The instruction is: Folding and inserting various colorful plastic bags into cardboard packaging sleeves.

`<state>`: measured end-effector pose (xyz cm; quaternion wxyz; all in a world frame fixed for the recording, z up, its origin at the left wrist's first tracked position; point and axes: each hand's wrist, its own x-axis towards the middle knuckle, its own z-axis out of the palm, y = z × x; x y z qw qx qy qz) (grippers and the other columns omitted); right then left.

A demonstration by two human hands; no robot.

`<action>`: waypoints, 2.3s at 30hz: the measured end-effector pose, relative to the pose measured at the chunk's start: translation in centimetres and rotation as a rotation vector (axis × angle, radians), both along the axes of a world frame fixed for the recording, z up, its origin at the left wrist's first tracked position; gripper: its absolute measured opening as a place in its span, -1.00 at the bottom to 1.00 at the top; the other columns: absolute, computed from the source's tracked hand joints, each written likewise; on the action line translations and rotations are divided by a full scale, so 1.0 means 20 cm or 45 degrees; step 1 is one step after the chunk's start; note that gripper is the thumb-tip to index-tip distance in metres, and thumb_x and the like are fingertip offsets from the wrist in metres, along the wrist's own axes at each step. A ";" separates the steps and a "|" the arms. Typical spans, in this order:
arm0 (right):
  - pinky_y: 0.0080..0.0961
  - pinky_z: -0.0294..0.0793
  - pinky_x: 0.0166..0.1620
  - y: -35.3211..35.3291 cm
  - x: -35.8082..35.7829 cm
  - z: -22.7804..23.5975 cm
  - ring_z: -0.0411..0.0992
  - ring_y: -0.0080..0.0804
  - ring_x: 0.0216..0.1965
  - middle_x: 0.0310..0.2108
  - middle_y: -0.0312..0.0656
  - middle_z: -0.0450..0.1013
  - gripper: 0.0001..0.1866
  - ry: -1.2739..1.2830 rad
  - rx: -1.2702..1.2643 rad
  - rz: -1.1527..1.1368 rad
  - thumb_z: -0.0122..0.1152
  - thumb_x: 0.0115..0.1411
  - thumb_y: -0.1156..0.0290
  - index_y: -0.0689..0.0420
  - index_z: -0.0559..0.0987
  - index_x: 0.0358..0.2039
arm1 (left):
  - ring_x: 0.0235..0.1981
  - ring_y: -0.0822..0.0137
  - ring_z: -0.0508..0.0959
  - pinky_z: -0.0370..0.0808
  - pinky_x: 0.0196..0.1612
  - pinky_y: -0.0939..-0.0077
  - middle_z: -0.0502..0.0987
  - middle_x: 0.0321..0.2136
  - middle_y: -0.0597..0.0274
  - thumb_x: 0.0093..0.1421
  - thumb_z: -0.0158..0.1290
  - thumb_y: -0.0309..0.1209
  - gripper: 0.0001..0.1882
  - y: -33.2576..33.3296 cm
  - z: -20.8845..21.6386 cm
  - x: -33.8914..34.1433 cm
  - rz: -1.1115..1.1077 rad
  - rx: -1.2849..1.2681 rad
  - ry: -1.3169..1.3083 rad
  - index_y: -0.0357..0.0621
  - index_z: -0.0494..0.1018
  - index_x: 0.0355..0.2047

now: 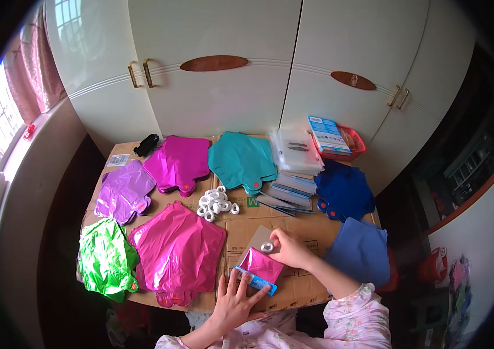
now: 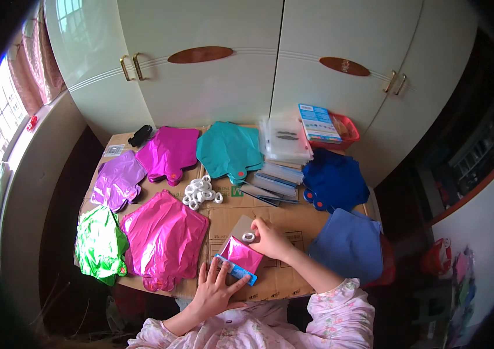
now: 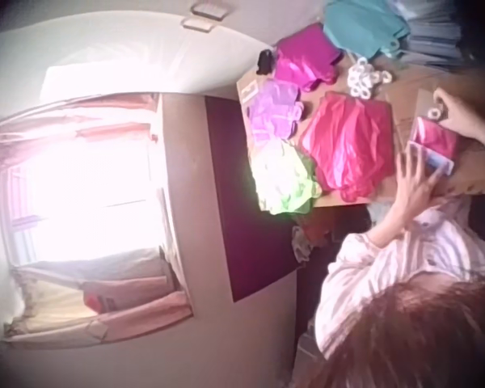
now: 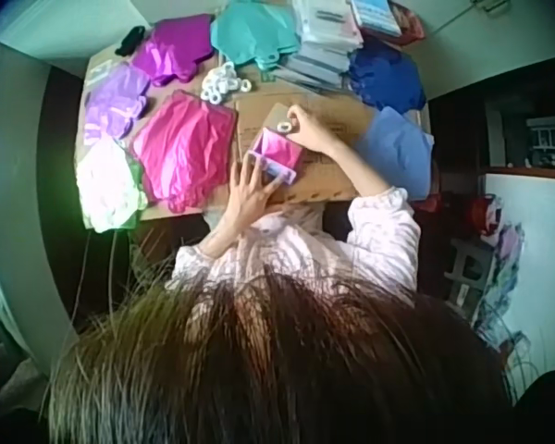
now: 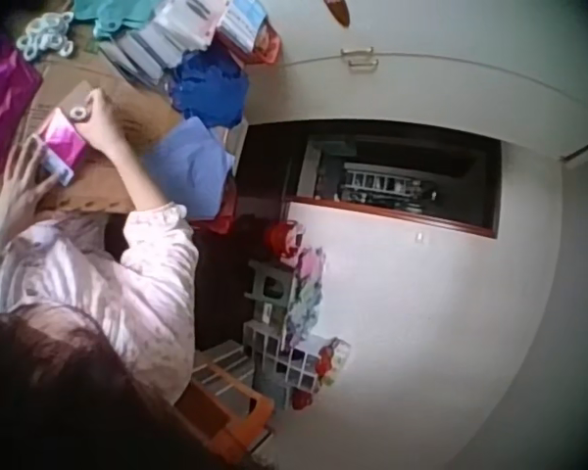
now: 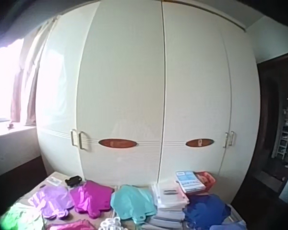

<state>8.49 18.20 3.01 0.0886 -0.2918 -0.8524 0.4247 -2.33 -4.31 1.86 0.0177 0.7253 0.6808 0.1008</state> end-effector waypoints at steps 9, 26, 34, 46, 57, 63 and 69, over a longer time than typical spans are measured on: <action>-0.32 0.47 -0.15 -0.05 0.01 -0.12 0.42 -0.08 -0.18 -0.20 -0.04 0.34 -0.75 0.032 0.235 0.116 0.33 -0.02 0.44 0.19 0.46 -0.34 | 0.20 -0.35 0.11 0.05 0.11 -0.40 0.20 0.14 -0.17 -0.05 0.00 0.35 -0.23 0.00 0.00 0.00 -0.006 0.002 -0.013 0.61 0.22 0.20; -0.65 0.45 -0.20 -0.06 0.05 -0.12 0.46 -0.65 -0.31 -0.26 -0.26 0.54 -0.76 0.010 -0.752 0.110 0.13 0.24 0.40 0.28 0.53 -0.15 | 0.22 -0.32 0.08 0.04 0.12 -0.39 0.16 0.16 -0.14 -0.04 0.00 0.34 -0.22 0.00 0.00 0.00 0.003 -0.020 -0.007 0.60 0.18 0.22; -0.64 0.43 -0.36 -0.02 0.05 -0.13 0.45 -0.66 -0.43 -0.49 -0.30 0.52 -0.67 0.090 -1.017 -0.021 0.11 0.27 0.21 0.27 0.56 -0.25 | 0.21 -0.33 0.09 0.04 0.12 -0.39 0.17 0.16 -0.15 -0.04 -0.01 0.34 -0.24 0.00 0.00 0.00 -0.003 0.005 -0.023 0.59 0.22 0.20; -0.31 0.44 -0.10 -0.04 -0.05 0.02 0.43 -0.24 -0.21 -0.24 -0.24 0.45 -0.80 0.089 0.688 0.260 0.25 0.10 0.24 0.08 0.57 -0.33 | 0.22 -0.30 0.11 0.06 0.14 -0.33 0.19 0.14 -0.16 -0.02 0.01 0.31 -0.26 0.00 0.00 0.02 0.019 0.018 -0.009 0.55 0.24 0.20; -0.38 0.39 -0.02 0.00 -0.14 -0.15 0.37 -0.32 -0.10 -0.23 -0.29 0.44 -0.87 0.539 0.568 0.661 0.21 0.06 0.43 0.07 0.58 -0.33 | 0.22 -0.22 0.14 0.07 0.18 -0.18 0.19 0.14 -0.25 -0.03 0.01 0.31 -0.20 -0.01 -0.02 0.03 -0.001 0.029 -0.011 0.38 0.24 0.22; -0.38 0.40 -0.04 -0.01 -0.13 -0.13 0.35 -0.30 -0.10 -0.23 -0.30 0.42 -0.89 0.524 0.681 0.683 0.21 0.06 0.39 0.07 0.58 -0.36 | 0.19 -0.15 0.21 0.12 0.14 -0.23 0.23 0.12 -0.26 -0.01 -0.03 0.30 -0.22 0.00 0.01 0.03 0.001 0.008 0.014 0.44 0.21 0.23; -0.36 0.42 -0.07 -0.05 -0.12 -0.11 0.33 -0.32 -0.10 -0.22 -0.33 0.37 -0.88 0.436 0.789 0.656 0.21 0.06 0.33 0.03 0.58 -0.37 | 0.06 -0.01 0.37 0.24 0.12 -0.12 0.35 0.01 -0.13 0.10 0.01 -0.01 -0.44 0.04 0.08 -0.02 -0.074 0.118 0.123 0.20 0.34 0.12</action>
